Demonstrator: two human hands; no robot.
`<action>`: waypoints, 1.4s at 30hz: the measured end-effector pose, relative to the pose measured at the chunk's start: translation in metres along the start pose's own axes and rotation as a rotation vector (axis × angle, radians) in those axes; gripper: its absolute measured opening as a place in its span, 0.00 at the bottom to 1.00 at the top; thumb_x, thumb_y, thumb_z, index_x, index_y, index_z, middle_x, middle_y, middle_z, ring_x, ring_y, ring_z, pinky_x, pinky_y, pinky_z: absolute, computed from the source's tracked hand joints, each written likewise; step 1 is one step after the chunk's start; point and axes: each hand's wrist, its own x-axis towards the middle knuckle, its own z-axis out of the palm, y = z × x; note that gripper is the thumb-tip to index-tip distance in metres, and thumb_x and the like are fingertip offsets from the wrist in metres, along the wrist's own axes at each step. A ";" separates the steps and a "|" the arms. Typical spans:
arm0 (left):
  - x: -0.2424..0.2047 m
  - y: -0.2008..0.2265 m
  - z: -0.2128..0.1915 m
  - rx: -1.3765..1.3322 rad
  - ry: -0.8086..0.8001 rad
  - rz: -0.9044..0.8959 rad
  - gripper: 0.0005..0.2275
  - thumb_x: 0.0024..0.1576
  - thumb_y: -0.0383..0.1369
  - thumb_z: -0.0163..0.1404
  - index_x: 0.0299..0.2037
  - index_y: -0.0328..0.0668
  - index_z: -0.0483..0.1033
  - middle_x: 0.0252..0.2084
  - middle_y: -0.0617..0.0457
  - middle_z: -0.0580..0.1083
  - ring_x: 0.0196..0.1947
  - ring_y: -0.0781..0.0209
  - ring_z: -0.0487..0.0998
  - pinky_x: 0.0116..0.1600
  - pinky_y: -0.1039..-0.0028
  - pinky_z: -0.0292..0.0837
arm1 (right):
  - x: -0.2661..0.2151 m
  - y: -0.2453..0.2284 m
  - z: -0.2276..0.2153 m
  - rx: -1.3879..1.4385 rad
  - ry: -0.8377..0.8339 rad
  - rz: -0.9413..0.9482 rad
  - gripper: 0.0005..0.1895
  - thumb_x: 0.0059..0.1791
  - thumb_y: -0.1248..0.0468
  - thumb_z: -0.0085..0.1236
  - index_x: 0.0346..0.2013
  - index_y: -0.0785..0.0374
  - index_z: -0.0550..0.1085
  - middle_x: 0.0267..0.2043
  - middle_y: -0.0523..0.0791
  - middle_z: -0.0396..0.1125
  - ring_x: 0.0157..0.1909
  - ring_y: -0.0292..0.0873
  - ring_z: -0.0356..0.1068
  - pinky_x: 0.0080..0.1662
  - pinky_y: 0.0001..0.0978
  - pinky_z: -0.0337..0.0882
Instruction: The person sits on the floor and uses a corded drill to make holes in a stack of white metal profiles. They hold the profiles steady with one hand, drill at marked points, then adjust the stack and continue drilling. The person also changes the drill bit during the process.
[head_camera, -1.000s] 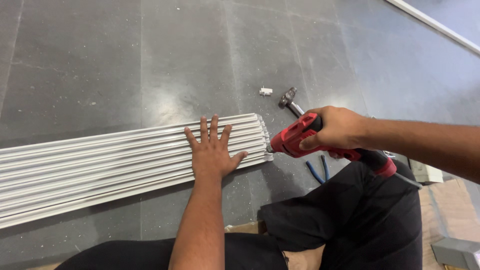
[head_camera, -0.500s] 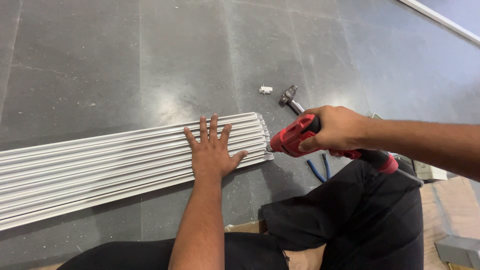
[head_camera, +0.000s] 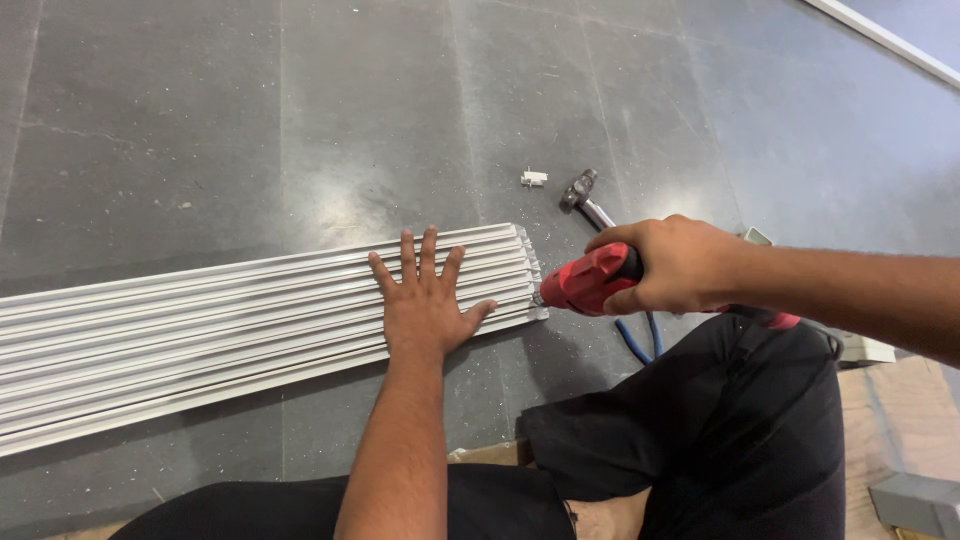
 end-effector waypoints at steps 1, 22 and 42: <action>0.000 0.000 -0.001 0.005 0.003 -0.001 0.42 0.53 0.72 0.22 0.76 0.67 0.37 0.79 0.52 0.27 0.77 0.46 0.21 0.70 0.33 0.16 | -0.002 -0.001 0.000 -0.007 0.036 -0.047 0.40 0.39 0.47 0.68 0.65 0.45 0.69 0.47 0.50 0.78 0.46 0.50 0.79 0.54 0.41 0.76; 0.000 0.001 -0.001 0.015 0.051 -0.032 0.42 0.52 0.73 0.24 0.76 0.67 0.39 0.80 0.53 0.30 0.77 0.46 0.22 0.71 0.34 0.18 | -0.007 -0.009 -0.013 -0.169 0.049 -0.213 0.40 0.37 0.50 0.67 0.64 0.46 0.68 0.45 0.48 0.76 0.46 0.48 0.77 0.52 0.41 0.75; -0.001 0.002 -0.002 0.041 0.029 -0.042 0.43 0.51 0.74 0.22 0.76 0.69 0.38 0.80 0.54 0.30 0.77 0.47 0.24 0.72 0.35 0.19 | -0.008 -0.019 -0.024 -0.341 0.048 -0.327 0.37 0.37 0.54 0.65 0.61 0.43 0.70 0.46 0.45 0.76 0.50 0.47 0.76 0.51 0.42 0.75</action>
